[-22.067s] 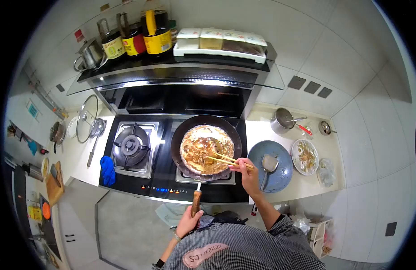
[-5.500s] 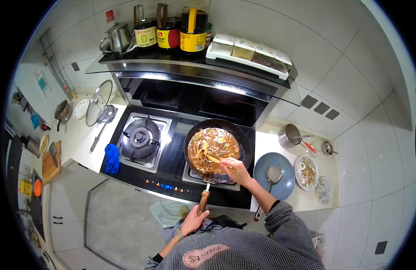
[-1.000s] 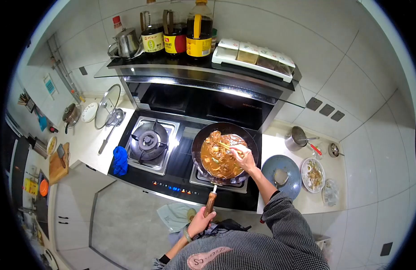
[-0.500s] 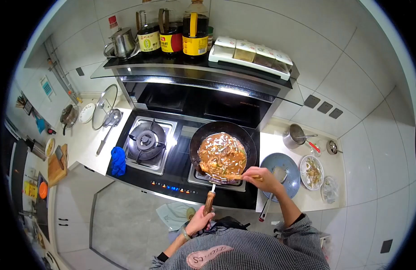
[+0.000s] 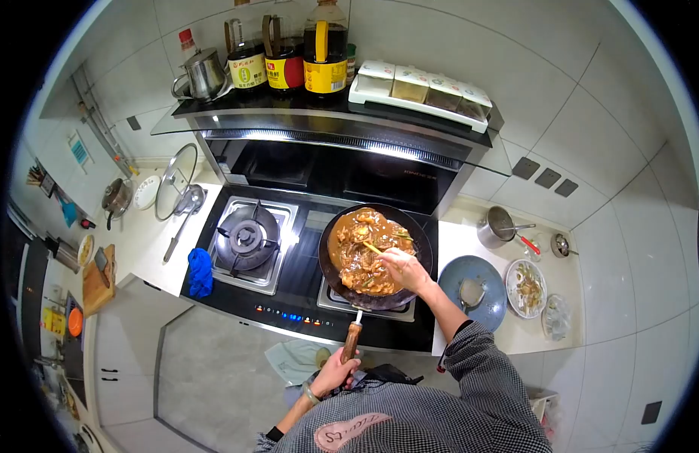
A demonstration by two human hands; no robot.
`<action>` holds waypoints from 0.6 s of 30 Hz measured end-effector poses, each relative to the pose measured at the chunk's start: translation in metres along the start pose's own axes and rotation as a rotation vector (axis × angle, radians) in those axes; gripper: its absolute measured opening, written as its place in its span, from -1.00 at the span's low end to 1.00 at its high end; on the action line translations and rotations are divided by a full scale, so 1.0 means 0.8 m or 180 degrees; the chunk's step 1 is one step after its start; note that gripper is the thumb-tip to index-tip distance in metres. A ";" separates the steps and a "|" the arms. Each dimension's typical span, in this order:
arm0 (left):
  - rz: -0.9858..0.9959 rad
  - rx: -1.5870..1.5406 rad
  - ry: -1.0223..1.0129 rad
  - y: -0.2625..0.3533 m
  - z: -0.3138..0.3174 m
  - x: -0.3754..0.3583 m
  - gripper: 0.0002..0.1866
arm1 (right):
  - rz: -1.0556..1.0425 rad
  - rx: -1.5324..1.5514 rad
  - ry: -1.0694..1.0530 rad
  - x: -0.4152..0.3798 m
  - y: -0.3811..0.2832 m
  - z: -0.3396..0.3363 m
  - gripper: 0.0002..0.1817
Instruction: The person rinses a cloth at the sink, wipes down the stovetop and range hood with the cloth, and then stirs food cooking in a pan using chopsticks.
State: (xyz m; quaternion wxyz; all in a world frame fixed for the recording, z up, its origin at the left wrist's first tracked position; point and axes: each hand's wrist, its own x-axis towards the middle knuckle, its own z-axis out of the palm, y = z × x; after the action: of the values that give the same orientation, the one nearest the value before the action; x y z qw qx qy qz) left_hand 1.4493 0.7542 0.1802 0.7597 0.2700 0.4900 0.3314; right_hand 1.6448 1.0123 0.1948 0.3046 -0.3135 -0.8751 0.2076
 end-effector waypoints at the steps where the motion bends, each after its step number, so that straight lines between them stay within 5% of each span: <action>1: -0.0021 0.0016 0.0028 0.001 0.001 -0.001 -0.68 | -0.0033 -0.0136 0.0080 -0.001 0.007 -0.003 -0.84; 9: -0.0009 -0.0019 0.0075 -0.003 0.000 0.001 -0.71 | 0.0956 -0.0156 0.0144 -0.061 -0.032 -0.043 -0.85; 18: 0.0033 -0.0037 0.0075 -0.007 -0.001 0.006 -0.71 | 0.0908 0.0510 0.0394 -0.081 -0.100 -0.004 -0.85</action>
State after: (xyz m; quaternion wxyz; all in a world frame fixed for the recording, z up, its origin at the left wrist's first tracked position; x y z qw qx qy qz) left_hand 1.4512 0.7545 0.1729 0.7536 0.2643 0.4956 0.3414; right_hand 1.6531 0.9117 0.2158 0.3494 -0.4215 -0.7819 0.2981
